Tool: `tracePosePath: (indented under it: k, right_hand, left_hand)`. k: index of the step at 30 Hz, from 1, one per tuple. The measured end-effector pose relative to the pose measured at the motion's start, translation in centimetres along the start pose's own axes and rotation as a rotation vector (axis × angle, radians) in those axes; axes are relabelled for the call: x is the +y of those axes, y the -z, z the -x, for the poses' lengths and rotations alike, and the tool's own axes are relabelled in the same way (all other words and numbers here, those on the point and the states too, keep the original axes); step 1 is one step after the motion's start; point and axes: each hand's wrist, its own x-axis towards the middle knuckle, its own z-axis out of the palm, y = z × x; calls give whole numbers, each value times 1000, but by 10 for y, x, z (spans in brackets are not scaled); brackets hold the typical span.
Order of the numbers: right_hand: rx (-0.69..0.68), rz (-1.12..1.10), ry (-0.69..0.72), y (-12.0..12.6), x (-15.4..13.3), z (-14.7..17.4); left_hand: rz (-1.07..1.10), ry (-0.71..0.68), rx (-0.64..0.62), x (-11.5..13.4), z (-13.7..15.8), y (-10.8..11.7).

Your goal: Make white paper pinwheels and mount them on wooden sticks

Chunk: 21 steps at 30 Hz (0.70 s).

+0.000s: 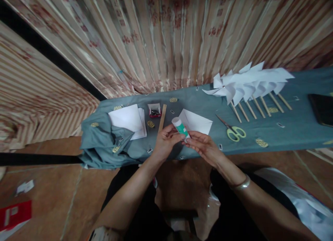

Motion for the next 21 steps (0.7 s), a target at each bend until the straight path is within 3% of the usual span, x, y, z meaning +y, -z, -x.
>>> tracePosePath:
  k: [6, 14, 21]
  right_hand:
    - [6, 6, 14, 8, -1, -1]
    - [53, -165, -5, 13, -1, -11]
    - [-13, 57, 82, 10, -5, -14]
  left_hand:
    - [17, 6, 6, -4, -8, -3]
    - [59, 22, 43, -5, -16, -5]
    - [40, 18, 28, -7, -17, -3]
